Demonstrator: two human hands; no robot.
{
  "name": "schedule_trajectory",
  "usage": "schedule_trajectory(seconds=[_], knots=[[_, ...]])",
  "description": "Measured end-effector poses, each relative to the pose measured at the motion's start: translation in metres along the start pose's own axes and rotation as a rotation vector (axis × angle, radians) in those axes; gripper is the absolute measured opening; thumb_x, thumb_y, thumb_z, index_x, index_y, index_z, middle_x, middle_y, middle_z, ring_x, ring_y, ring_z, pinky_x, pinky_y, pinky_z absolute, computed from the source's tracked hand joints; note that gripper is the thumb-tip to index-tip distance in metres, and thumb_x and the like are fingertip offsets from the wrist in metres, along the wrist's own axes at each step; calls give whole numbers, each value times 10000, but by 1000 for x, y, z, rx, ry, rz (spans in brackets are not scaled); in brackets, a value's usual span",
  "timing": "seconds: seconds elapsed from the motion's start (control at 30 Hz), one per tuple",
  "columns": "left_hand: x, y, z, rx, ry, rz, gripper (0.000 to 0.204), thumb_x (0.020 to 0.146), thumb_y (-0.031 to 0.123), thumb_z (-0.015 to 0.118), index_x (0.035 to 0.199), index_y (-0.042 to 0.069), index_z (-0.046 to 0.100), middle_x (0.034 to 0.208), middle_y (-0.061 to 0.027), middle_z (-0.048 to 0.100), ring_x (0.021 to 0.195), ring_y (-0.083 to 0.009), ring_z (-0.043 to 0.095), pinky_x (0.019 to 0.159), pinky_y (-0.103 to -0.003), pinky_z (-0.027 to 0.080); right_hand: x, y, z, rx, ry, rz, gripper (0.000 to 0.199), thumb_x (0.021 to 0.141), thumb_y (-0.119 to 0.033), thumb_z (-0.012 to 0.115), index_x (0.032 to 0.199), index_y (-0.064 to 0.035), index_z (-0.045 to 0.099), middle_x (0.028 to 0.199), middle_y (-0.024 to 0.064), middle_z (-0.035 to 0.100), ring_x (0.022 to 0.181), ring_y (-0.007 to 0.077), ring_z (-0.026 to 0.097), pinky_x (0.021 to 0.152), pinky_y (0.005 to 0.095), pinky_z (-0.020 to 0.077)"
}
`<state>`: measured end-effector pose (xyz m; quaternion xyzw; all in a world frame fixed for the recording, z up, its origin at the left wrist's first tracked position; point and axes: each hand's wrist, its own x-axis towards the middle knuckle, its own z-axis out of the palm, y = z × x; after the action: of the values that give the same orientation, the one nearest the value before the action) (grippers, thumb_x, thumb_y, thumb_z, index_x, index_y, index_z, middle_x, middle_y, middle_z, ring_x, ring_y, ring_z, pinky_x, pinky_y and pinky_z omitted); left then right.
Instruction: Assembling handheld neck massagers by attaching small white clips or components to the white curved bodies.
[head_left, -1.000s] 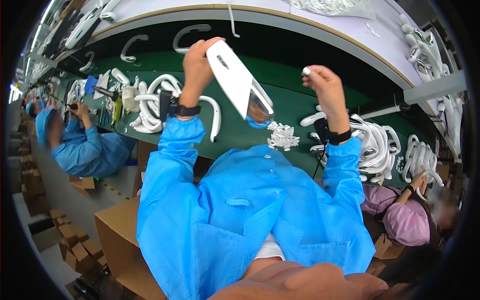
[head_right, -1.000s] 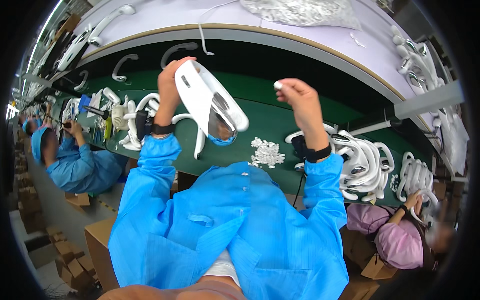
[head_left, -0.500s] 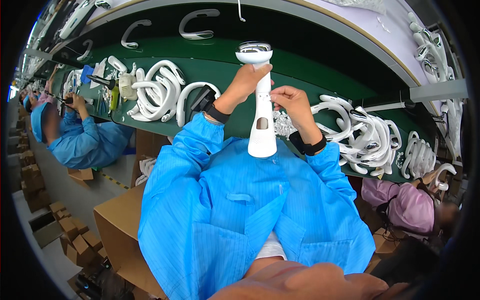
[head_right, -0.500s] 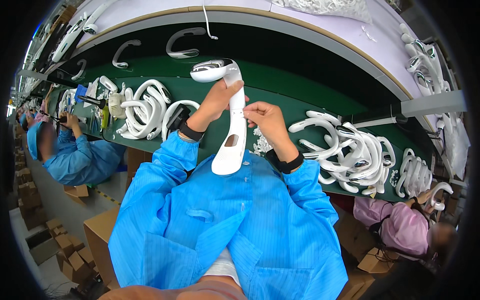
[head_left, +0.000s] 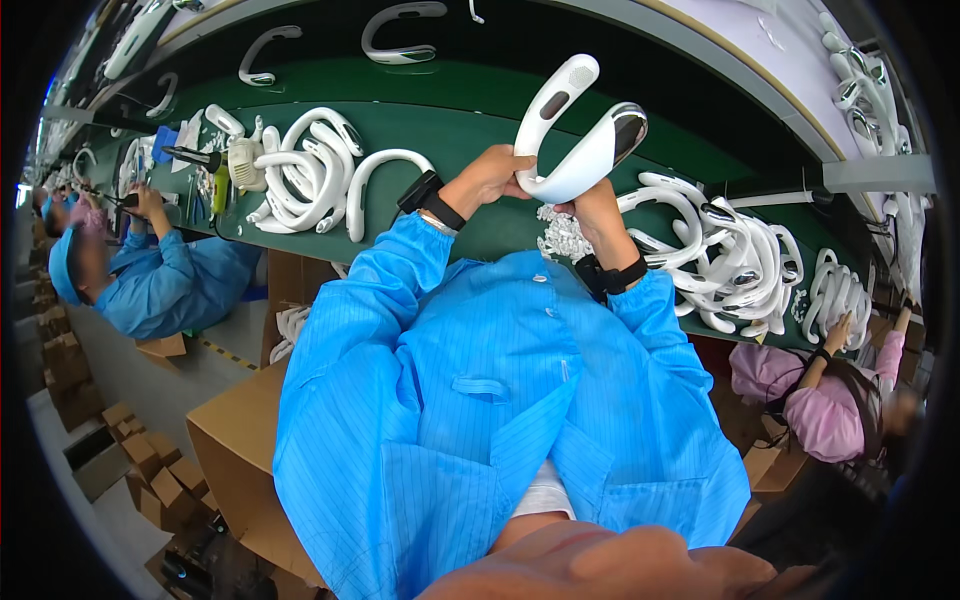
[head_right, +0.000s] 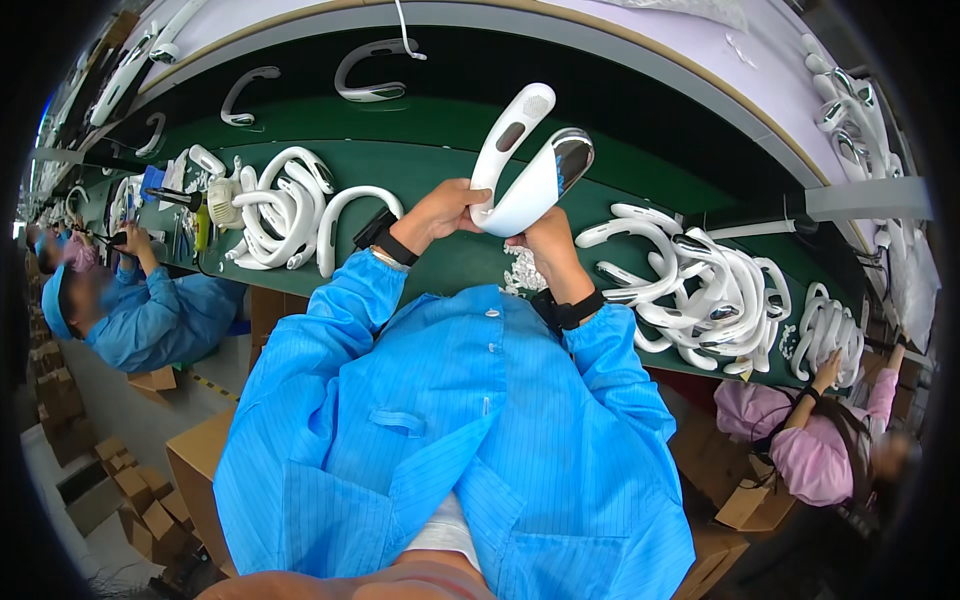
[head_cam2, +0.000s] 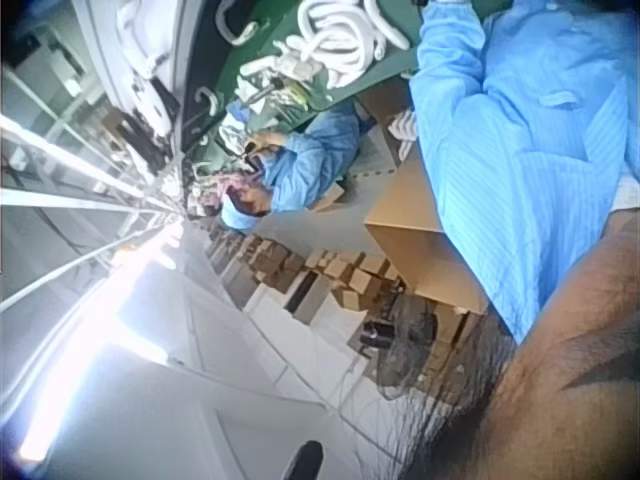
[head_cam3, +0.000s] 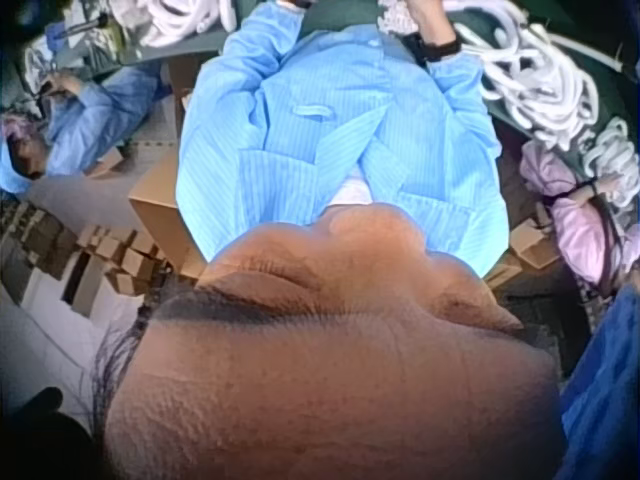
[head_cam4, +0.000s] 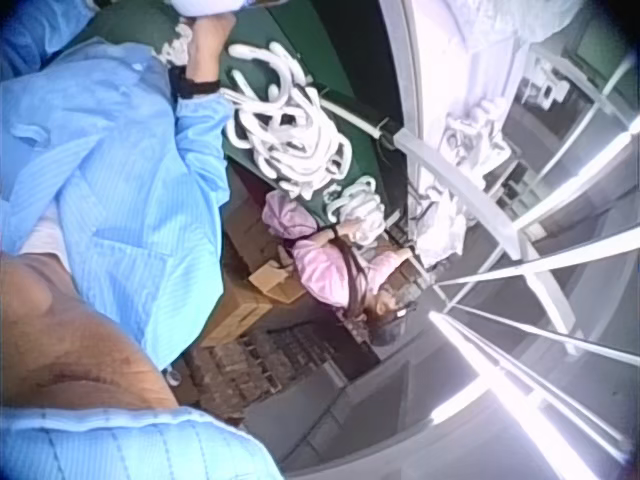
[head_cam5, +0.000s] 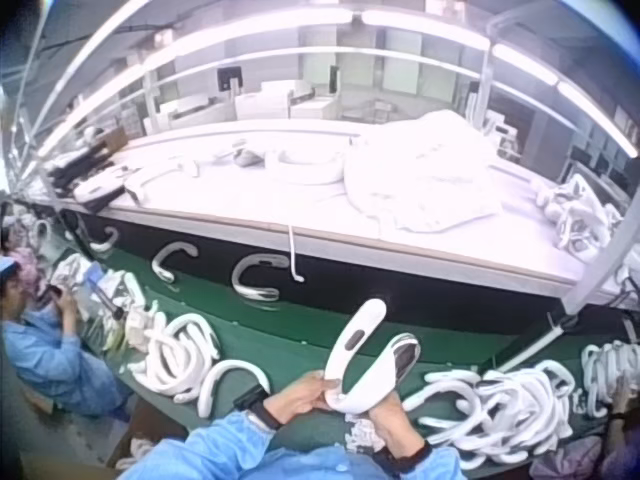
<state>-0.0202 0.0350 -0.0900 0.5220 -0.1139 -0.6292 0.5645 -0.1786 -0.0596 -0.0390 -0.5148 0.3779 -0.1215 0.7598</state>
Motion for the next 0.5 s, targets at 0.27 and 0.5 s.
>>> schedule_trajectory(seconds=[0.27,0.5], knots=[[-8,-9,13,-41,10,-1,339,916,226,522,1197,49,450,979,-116,611,822,-218,652,663,-374,574,9,29,-7,14,-1,-204,126,824,-137,624,857,-15,626,789,81,640,641,133,608,557,254,496],[-18,4,28,-11,31,82,371,913,207,529,1244,91,408,984,-116,617,825,-200,649,653,-368,574,-4,11,-9,-162,-135,-36,86,785,-45,643,841,19,633,729,53,645,591,60,552,537,180,427]])
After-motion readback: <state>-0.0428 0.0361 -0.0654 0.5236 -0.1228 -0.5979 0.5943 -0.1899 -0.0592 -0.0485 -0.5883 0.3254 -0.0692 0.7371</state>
